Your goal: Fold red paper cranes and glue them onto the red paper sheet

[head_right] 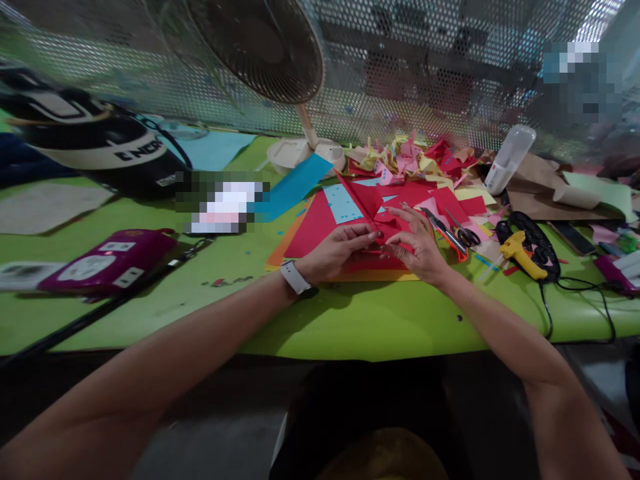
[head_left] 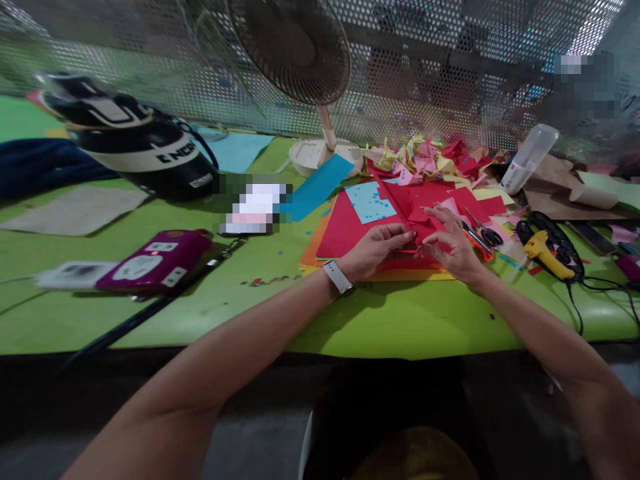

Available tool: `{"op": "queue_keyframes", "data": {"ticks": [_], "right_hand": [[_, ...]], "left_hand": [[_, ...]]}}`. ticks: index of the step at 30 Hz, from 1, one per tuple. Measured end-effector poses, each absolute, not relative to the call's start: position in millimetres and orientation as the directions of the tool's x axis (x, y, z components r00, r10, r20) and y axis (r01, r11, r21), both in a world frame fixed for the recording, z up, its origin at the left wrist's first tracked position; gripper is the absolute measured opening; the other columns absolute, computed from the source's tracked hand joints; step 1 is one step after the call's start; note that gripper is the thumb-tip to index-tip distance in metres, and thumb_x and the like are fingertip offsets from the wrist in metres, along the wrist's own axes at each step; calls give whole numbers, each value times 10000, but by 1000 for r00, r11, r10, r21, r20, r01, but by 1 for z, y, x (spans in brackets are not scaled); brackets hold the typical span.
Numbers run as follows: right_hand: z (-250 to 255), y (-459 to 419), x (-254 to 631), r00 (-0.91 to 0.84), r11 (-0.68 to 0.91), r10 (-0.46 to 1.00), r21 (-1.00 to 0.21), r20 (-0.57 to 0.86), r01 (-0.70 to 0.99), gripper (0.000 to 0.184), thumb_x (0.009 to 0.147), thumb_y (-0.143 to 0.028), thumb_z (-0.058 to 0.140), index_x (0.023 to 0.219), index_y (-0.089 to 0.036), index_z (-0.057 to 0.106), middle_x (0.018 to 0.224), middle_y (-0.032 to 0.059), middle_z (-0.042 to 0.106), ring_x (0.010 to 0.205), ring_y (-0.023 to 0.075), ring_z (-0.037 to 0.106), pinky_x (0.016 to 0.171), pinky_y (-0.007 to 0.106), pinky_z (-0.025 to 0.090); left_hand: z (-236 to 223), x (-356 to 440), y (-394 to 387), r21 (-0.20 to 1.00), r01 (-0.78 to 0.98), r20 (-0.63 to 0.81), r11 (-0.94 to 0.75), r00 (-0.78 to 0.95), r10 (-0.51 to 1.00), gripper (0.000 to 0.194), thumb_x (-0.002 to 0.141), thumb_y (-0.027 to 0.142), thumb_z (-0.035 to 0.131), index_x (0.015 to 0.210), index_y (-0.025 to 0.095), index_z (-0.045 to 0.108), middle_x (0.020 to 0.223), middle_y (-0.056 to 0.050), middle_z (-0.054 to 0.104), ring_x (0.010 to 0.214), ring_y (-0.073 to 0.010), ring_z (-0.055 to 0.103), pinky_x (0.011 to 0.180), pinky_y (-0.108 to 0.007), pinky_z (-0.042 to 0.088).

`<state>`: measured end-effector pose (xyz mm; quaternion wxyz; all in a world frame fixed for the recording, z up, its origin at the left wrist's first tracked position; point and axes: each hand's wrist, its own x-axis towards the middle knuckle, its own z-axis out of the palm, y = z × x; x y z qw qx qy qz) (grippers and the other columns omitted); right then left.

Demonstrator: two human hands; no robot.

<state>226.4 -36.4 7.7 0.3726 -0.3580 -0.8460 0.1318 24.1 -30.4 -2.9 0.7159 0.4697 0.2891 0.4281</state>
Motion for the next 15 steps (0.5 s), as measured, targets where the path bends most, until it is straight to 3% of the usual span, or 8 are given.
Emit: {"op": "queue_keyframes", "data": {"ticks": [7,9,12,15], "right_hand": [[7,-37,224,-458,689,722,-475,519,547,122,924,-350,633,865,-260,690,1504,45,503,1480,282,314,1197,583,269],[10,-39,224,-482,698,714,-460,508,549,69,902,-335,660,928,-291,706,1527,20,473,1494,279,288,1200,573,285],[15,-42,227,-525,707,707,-446,474,549,173,883,-273,671,1022,-355,732,1554,-42,429,1518,264,233,1220,539,288],[16,-43,231,-527,717,696,-442,488,539,187,894,-239,652,993,-349,767,1555,-49,425,1520,274,225,1232,537,270]], "left_hand": [[-4,25,-31,937,-317,19,149,471,882,246,763,334,819,846,152,676,779,5,716,767,-120,687,821,-267,548],[-4,24,-30,921,-349,7,175,462,887,231,770,316,815,845,154,667,771,11,708,745,-116,683,804,-271,558],[-5,22,-28,892,-391,-25,227,459,888,220,757,282,826,829,153,663,749,17,699,715,-114,679,804,-287,570],[-4,20,-28,885,-388,-45,258,480,876,224,722,265,853,786,148,673,750,15,701,720,-106,680,821,-270,561]]}}
